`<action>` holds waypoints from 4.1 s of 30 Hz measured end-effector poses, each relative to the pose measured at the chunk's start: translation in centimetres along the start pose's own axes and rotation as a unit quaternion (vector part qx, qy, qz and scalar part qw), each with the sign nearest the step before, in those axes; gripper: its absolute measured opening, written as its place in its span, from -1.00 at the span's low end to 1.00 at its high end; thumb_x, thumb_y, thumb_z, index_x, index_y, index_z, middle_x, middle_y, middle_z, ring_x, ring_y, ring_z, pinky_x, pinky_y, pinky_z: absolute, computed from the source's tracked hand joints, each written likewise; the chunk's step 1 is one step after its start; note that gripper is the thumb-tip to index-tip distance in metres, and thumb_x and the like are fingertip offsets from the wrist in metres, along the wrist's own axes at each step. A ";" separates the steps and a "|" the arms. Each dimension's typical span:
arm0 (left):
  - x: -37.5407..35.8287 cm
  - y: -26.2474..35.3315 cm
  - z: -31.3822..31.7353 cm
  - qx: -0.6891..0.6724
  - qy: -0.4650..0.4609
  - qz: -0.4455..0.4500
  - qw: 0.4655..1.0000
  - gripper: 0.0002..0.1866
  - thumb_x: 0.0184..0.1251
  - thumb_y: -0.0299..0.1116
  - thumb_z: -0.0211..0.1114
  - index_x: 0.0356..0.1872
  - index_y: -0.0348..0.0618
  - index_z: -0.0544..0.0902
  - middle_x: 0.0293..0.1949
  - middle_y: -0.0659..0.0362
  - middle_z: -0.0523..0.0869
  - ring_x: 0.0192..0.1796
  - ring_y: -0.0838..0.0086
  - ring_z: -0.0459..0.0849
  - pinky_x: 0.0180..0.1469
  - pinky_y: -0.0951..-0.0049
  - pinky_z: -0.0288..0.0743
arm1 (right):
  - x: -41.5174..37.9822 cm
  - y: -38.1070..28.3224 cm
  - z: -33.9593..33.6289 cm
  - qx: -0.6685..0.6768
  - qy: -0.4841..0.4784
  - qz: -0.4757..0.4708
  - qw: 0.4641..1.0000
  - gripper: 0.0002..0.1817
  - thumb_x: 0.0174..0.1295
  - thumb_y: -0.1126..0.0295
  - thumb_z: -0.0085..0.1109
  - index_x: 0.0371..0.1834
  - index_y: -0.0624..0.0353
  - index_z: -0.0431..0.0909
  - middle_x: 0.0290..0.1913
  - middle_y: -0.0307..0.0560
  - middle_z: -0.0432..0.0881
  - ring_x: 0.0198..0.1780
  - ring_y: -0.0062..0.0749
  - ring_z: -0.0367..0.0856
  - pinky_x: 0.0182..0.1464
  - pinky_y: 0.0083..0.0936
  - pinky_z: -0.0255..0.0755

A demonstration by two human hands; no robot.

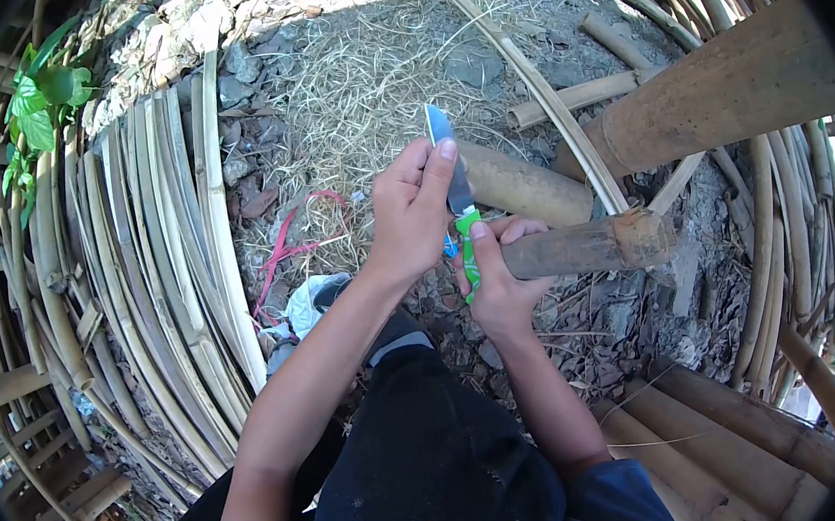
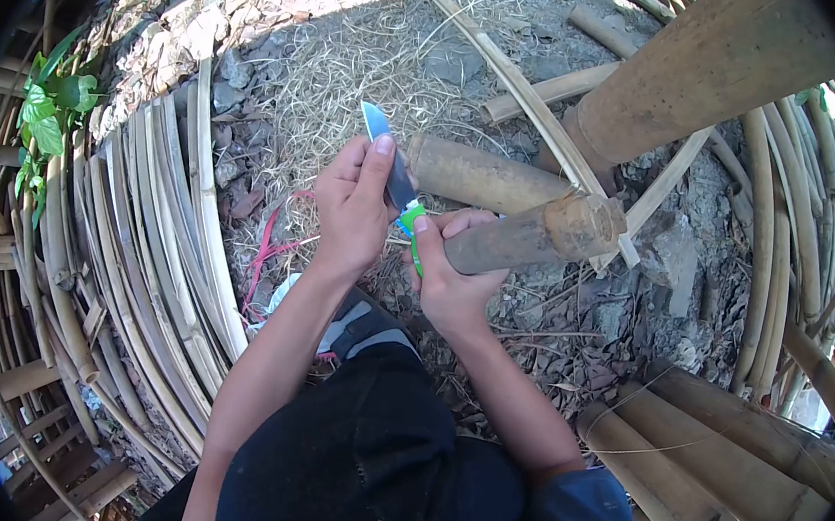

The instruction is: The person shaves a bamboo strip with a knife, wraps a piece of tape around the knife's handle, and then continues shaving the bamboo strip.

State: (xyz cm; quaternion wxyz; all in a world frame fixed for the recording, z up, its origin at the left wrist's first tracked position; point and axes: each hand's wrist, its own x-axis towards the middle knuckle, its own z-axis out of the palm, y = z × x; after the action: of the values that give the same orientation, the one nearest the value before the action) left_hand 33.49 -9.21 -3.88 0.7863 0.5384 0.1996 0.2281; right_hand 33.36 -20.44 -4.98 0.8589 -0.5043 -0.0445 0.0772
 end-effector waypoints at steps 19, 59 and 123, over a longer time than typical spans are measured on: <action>-5.6 -5.4 -1.2 0.099 -0.060 -0.039 0.992 -0.67 0.59 -0.40 0.08 0.27 -0.25 0.47 0.07 0.08 0.66 -0.05 0.50 0.68 -0.13 0.44 0.59 | 0.8 0.8 -0.7 0.012 -0.001 0.109 0.994 -0.80 0.27 0.49 0.36 -0.30 0.19 0.45 -0.14 -0.12 0.68 -0.17 -0.56 0.62 -0.11 -0.57 0.52; -6.8 3.7 -3.7 0.417 -0.087 -0.001 0.905 -0.78 0.29 -0.27 0.29 -0.35 -0.25 0.62 -0.68 -0.01 0.53 -0.59 0.07 0.55 -0.47 0.19 0.33 | 0.9 -1.0 -1.0 -0.062 -0.081 0.015 0.995 -0.71 0.59 0.28 -0.21 -0.31 0.14 0.39 -0.53 -0.36 0.33 -0.53 -0.75 0.24 -0.49 -0.66 0.14; -3.7 -3.8 -5.1 0.256 -0.078 -0.007 0.964 -0.78 0.58 -0.36 0.10 0.06 -0.26 0.55 -0.35 0.20 0.62 -0.26 0.65 0.55 -0.15 0.54 0.47 | -4.7 8.3 -12.2 -0.759 -0.264 0.047 0.593 -0.44 0.30 -0.03 0.20 -0.06 0.36 0.44 -0.13 0.21 0.54 -0.05 0.10 0.58 -0.08 -0.01 0.50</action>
State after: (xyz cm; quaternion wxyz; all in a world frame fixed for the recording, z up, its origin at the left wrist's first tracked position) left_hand 28.22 -8.71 -8.96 0.6373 0.7363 0.1929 0.1207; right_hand 29.84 -27.74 -18.20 0.1111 -0.9330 -0.2880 0.1851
